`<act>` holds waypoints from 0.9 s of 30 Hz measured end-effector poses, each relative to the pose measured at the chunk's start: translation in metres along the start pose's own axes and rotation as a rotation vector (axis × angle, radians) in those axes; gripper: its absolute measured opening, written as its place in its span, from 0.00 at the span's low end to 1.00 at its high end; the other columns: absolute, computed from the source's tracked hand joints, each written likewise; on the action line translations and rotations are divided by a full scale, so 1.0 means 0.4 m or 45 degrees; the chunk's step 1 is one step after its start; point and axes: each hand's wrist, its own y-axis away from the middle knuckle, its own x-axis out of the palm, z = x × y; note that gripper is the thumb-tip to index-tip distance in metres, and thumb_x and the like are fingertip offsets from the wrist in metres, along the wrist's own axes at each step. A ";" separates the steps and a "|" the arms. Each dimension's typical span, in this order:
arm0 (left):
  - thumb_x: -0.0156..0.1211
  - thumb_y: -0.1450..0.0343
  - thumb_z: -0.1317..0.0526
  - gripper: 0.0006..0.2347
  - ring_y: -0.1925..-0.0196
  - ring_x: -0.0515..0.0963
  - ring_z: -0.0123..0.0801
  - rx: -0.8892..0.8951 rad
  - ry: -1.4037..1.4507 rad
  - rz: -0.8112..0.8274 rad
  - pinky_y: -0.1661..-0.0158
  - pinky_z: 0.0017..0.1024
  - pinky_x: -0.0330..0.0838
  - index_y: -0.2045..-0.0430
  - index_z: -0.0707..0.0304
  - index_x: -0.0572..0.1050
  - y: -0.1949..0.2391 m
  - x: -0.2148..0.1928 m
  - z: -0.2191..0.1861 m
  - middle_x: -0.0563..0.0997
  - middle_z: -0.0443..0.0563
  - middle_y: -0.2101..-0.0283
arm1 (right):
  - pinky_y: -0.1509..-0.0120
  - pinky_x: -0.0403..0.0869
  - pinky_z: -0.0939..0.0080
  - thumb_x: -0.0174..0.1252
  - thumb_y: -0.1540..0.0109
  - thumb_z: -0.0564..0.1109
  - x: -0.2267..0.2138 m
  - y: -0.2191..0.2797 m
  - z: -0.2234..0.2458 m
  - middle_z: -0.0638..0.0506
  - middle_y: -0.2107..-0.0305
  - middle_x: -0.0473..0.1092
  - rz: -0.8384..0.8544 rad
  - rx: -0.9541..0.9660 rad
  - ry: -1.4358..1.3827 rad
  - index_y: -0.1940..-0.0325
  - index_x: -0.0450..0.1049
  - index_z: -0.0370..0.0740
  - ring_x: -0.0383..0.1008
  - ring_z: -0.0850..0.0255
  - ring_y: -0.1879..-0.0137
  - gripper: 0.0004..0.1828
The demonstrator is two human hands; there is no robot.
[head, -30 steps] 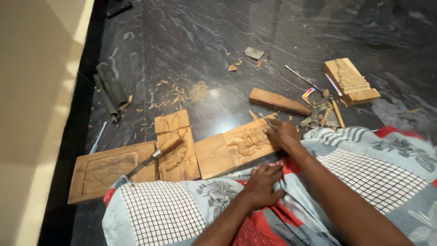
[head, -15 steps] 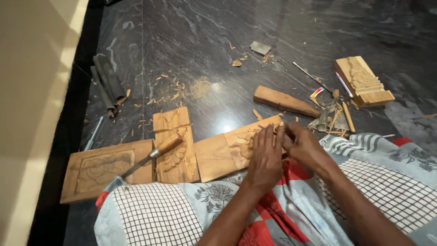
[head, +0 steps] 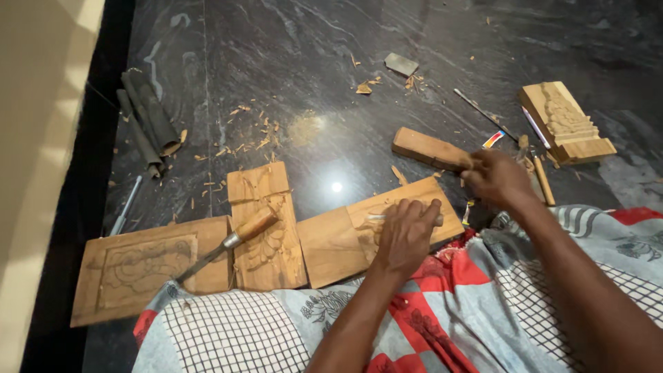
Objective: The person carves a decorative design into a wooden plank using a chisel and a wooden mallet. They repeatedly strike the chisel to remove wood shavings and refine the pattern on the plank.
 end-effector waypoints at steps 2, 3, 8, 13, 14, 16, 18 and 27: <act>0.53 0.30 0.68 0.06 0.55 0.73 0.50 0.062 0.098 -0.021 0.52 0.45 0.66 0.62 0.65 0.74 -0.004 0.015 0.014 0.75 0.57 0.63 | 0.38 0.73 0.48 0.66 0.42 0.50 0.055 -0.013 -0.020 0.45 0.47 0.74 -0.184 -0.289 0.299 0.41 0.76 0.46 0.74 0.49 0.42 0.24; 0.52 0.30 0.68 0.05 0.55 0.73 0.50 0.046 0.106 -0.019 0.52 0.45 0.66 0.63 0.65 0.73 -0.003 0.025 0.020 0.75 0.57 0.63 | 0.37 0.72 0.47 0.66 0.42 0.49 0.078 -0.017 -0.027 0.45 0.47 0.74 -0.273 -0.435 0.448 0.44 0.77 0.47 0.72 0.47 0.41 0.22; 0.52 0.29 0.69 0.03 0.56 0.74 0.52 -0.044 0.144 0.012 0.51 0.46 0.66 0.64 0.66 0.71 0.006 0.065 0.044 0.74 0.59 0.64 | 0.39 0.67 0.41 0.67 0.45 0.51 0.121 -0.023 -0.046 0.43 0.44 0.70 -0.367 -0.436 0.609 0.37 0.74 0.41 0.66 0.44 0.37 0.33; 0.55 0.30 0.67 0.04 0.56 0.74 0.52 -0.052 0.158 0.020 0.51 0.47 0.66 0.64 0.66 0.72 0.012 0.077 0.059 0.76 0.59 0.64 | 0.46 0.72 0.45 0.69 0.44 0.57 0.121 -0.065 -0.084 0.40 0.58 0.74 -0.179 -0.245 0.656 0.52 0.79 0.40 0.73 0.44 0.49 0.24; 0.56 0.30 0.67 0.04 0.56 0.74 0.52 -0.056 0.167 0.027 0.52 0.47 0.66 0.63 0.66 0.72 0.011 0.077 0.062 0.76 0.59 0.64 | 0.50 0.72 0.46 0.70 0.45 0.57 0.114 -0.077 -0.095 0.40 0.62 0.75 -0.031 -0.135 0.567 0.56 0.80 0.39 0.75 0.44 0.53 0.22; 0.56 0.28 0.66 0.04 0.56 0.75 0.52 -0.064 0.158 0.029 0.51 0.47 0.66 0.63 0.66 0.72 0.006 0.079 0.065 0.76 0.60 0.64 | 0.59 0.73 0.49 0.71 0.45 0.55 0.096 -0.080 -0.117 0.41 0.70 0.76 0.135 0.109 0.264 0.62 0.82 0.33 0.77 0.47 0.64 0.21; 0.56 0.27 0.66 0.04 0.56 0.75 0.53 -0.066 0.154 0.026 0.52 0.48 0.66 0.63 0.66 0.72 0.004 0.081 0.066 0.76 0.60 0.64 | 0.70 0.72 0.53 0.71 0.46 0.49 0.075 -0.052 -0.132 0.43 0.79 0.75 0.176 0.371 -0.164 0.65 0.81 0.25 0.76 0.52 0.74 0.20; 0.54 0.28 0.66 0.03 0.56 0.74 0.53 -0.093 0.212 -0.050 0.53 0.49 0.65 0.65 0.66 0.72 0.001 0.088 0.058 0.76 0.60 0.65 | 0.80 0.62 0.67 0.63 0.45 0.38 -0.095 0.304 -0.038 0.49 0.75 0.71 -0.040 0.188 -1.201 0.42 0.70 0.35 0.68 0.63 0.78 0.27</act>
